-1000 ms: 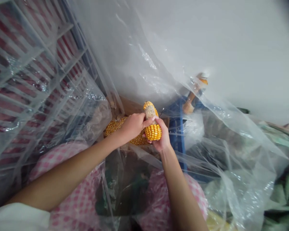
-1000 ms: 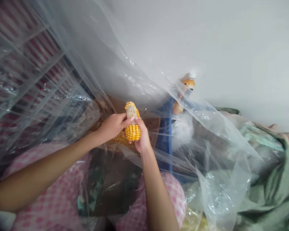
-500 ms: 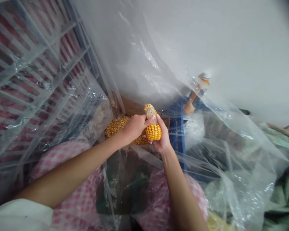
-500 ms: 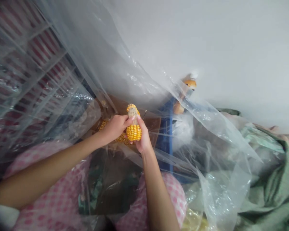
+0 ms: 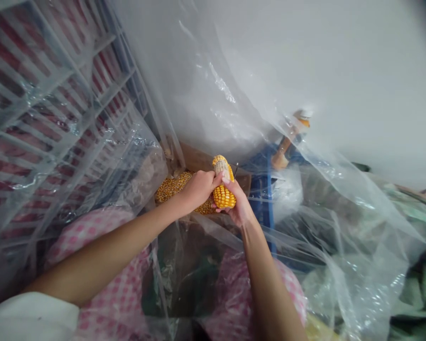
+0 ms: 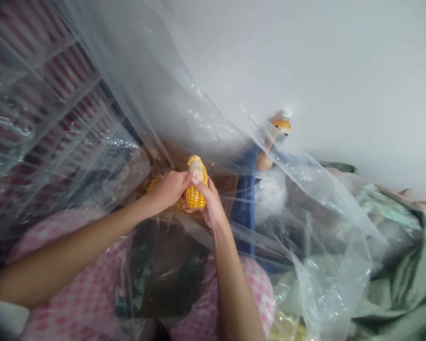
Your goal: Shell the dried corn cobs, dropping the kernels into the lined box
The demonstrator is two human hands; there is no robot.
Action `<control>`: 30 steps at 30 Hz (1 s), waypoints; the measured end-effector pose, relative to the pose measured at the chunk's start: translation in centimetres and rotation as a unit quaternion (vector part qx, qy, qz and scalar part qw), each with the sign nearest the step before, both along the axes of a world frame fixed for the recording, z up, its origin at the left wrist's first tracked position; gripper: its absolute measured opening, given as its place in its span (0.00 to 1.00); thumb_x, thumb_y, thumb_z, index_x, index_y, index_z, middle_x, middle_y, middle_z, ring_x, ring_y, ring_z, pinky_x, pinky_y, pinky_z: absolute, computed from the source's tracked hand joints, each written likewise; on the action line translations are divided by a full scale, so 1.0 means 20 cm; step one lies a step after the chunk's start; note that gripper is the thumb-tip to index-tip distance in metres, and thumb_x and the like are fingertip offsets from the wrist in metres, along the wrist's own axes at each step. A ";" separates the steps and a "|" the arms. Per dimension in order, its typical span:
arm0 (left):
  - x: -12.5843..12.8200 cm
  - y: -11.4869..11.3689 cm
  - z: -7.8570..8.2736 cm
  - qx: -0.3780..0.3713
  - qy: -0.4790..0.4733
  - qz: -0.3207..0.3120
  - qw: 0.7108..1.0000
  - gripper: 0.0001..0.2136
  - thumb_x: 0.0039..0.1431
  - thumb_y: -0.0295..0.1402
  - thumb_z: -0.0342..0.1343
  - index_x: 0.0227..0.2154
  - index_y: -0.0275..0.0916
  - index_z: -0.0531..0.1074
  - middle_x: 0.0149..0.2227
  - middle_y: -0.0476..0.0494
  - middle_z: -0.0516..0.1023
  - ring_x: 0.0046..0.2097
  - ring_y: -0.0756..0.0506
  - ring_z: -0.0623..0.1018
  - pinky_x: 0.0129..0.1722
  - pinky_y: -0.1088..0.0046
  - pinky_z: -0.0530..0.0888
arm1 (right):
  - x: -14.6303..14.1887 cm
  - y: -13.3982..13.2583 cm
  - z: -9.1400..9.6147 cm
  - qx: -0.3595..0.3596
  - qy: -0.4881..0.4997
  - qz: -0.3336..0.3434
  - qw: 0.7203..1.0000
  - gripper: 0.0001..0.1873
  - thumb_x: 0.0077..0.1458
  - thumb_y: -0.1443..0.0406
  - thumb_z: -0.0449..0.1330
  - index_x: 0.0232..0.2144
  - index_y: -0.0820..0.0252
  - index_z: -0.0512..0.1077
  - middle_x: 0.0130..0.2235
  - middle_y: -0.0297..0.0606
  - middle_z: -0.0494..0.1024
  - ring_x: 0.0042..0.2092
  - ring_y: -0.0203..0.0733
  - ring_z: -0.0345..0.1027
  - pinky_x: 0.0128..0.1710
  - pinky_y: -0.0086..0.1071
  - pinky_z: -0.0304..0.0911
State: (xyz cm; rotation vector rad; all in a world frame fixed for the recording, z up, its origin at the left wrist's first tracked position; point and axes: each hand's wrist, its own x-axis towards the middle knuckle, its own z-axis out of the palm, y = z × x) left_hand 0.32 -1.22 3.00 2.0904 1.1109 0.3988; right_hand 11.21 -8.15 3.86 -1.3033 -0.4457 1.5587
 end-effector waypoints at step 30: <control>-0.01 0.03 0.07 -0.039 -0.121 0.081 0.989 0.31 0.59 0.51 0.28 0.15 0.36 0.64 0.16 0.45 0.67 0.20 0.50 0.67 0.22 0.75 0.60 | 0.00 0.02 0.01 0.056 0.029 -0.016 0.998 0.23 0.43 0.55 0.60 0.40 0.58 0.64 0.28 0.35 0.73 0.21 0.35 0.66 0.10 0.22 0.57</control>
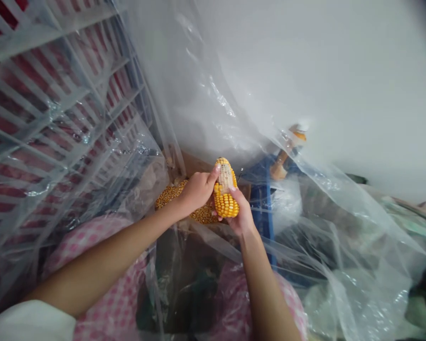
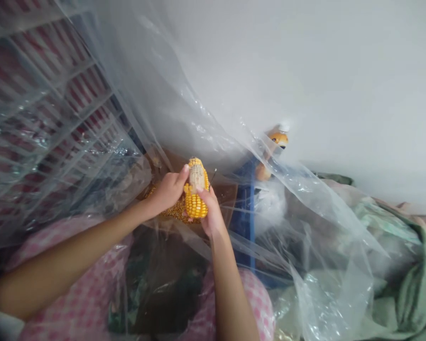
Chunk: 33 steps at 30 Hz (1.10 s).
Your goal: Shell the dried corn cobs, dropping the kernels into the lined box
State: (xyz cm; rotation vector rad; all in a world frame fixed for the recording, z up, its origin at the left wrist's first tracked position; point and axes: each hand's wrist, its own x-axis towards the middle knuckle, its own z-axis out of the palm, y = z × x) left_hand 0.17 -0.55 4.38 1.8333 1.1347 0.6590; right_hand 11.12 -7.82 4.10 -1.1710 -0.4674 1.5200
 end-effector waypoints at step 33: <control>0.05 0.00 0.01 -0.177 -0.330 -0.076 0.924 0.16 0.58 0.44 0.44 0.40 0.36 0.63 0.38 0.44 0.67 0.43 0.45 0.67 0.47 0.68 0.64 | 0.03 -0.01 -0.07 0.090 0.206 0.107 0.969 0.24 0.48 0.47 0.49 0.33 0.62 0.65 0.22 0.36 0.71 0.16 0.33 0.63 0.06 0.20 0.50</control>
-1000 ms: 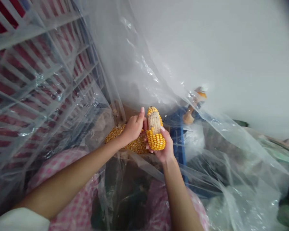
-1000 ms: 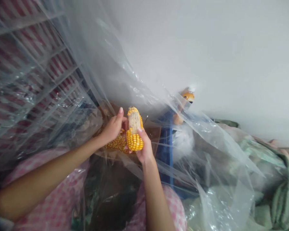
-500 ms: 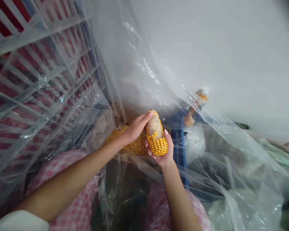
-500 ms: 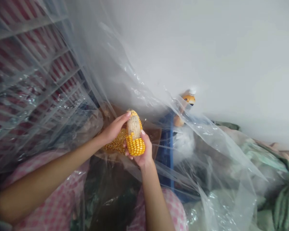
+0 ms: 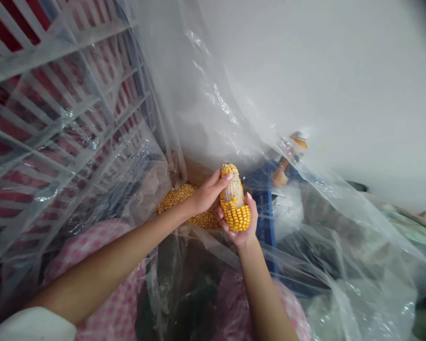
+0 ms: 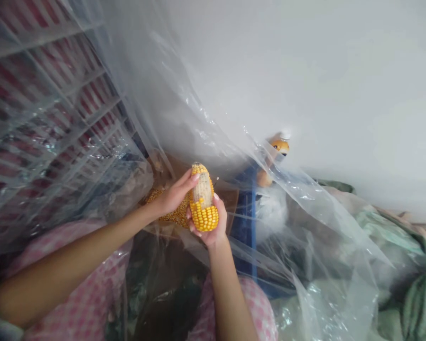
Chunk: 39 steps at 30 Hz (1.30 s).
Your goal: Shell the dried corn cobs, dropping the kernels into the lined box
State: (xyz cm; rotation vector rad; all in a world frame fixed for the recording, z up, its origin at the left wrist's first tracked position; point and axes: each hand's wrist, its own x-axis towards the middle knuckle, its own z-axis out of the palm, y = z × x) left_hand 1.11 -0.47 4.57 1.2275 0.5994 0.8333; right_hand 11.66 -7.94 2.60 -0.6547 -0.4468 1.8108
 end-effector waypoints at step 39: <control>-0.01 0.02 0.01 -0.077 0.022 0.047 0.996 0.15 0.53 0.43 0.48 0.36 0.37 0.66 0.31 0.46 0.69 0.36 0.46 0.69 0.37 0.70 0.67 | -0.04 0.03 0.01 -0.061 -0.010 0.008 0.998 0.27 0.50 0.46 0.46 0.34 0.64 0.64 0.20 0.36 0.70 0.16 0.33 0.62 0.06 0.20 0.49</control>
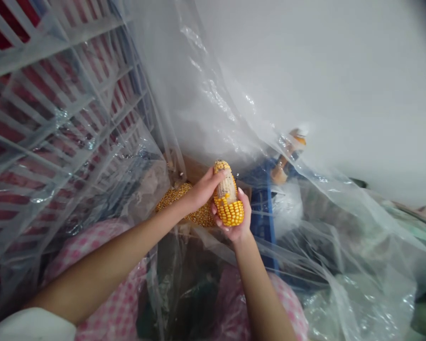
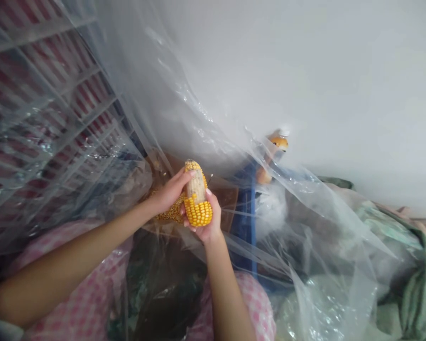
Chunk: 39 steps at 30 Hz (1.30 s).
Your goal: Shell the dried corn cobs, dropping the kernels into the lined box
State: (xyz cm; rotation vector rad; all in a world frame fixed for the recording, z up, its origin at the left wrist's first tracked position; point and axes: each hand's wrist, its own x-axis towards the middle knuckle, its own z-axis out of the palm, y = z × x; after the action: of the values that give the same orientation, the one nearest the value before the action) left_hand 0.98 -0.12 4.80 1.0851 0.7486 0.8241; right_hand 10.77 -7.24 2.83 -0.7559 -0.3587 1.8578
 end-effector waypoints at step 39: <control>-0.03 0.04 0.04 0.079 0.040 -0.085 0.992 0.22 0.51 0.36 0.56 0.48 0.35 0.61 0.48 0.37 0.69 0.49 0.39 0.69 0.46 0.64 0.67 | 0.04 -0.01 0.08 -0.068 -0.115 -0.136 0.982 0.21 0.50 0.51 0.52 0.39 0.61 0.65 0.29 0.36 0.73 0.20 0.32 0.66 0.11 0.21 0.58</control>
State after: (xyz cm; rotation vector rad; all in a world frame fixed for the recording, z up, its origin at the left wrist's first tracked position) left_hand 0.35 0.66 5.59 1.3119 0.6560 0.7057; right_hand 11.62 -7.36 4.52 -1.0640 -0.2626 1.5524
